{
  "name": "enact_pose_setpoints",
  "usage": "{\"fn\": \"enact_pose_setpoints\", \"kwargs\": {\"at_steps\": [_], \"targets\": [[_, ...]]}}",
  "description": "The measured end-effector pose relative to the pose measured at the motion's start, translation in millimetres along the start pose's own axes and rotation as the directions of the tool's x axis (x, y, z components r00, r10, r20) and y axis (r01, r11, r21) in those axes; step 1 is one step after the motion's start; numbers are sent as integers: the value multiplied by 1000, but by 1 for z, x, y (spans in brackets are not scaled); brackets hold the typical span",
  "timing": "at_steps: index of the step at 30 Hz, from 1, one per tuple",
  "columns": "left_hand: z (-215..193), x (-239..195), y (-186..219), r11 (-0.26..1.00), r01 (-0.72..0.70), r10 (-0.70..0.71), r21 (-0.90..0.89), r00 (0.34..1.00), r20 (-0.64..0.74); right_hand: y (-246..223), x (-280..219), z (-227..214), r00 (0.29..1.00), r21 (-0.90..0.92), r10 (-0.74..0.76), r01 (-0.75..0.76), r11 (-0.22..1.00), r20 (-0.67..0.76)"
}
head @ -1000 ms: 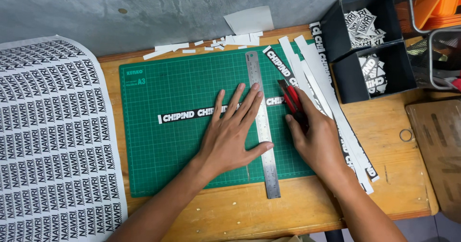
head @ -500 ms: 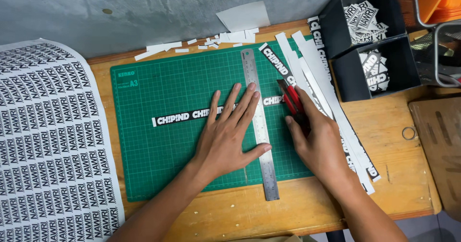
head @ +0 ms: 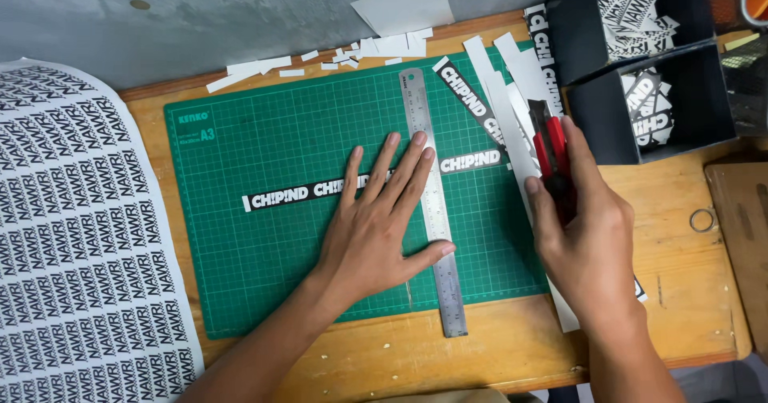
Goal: The person uses a metal ruler and a red utility knife to cut strips of printed stickers on a green cutting mat. They repeatedly align the ruler and slice through the material to separate individual sticker units, placing the cut pieces into a nearby container.
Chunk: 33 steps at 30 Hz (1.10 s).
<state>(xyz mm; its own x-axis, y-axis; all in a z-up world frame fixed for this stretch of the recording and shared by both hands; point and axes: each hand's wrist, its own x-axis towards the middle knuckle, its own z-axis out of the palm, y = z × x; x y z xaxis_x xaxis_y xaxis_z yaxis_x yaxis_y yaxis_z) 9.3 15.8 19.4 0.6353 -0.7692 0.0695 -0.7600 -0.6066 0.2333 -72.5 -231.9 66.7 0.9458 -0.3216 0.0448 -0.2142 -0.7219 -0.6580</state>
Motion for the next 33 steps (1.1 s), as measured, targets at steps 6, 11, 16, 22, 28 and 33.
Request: {"fn": "enact_pose_setpoints", "kwargs": {"at_steps": [6, 11, 16, 22, 28, 33], "targets": [[0, 0, 0, 1000, 0, 0, 19, 1000, 10, -2, -1, -4, 947, -4, 138, -143, 990, 291], [-1, 0, 0, 1000, 6, -6, 6, 1000, 15, 3, 1, -7, 885, -207, 187, -105, 973, 427], [-1, 0, 0, 1000, 5, -5, -3, 1000, 17, 15, 0, -10, 860, -181, 34, 69, 981, 509], [2, -1, -1, 998, 25, -24, -54, 1000, 20, 27, -1, -12, 853, -237, -82, 233, 943, 516], [2, -1, -2, 998, 20, -19, -58, 1000, 8, 27, 3, -18, 838, -302, -105, 306, 903, 535], [1, -1, -2, 996, 21, -21, -87, 1000, 10, 25, 6, -21, 809, -274, -86, 294, 916, 581]]}}
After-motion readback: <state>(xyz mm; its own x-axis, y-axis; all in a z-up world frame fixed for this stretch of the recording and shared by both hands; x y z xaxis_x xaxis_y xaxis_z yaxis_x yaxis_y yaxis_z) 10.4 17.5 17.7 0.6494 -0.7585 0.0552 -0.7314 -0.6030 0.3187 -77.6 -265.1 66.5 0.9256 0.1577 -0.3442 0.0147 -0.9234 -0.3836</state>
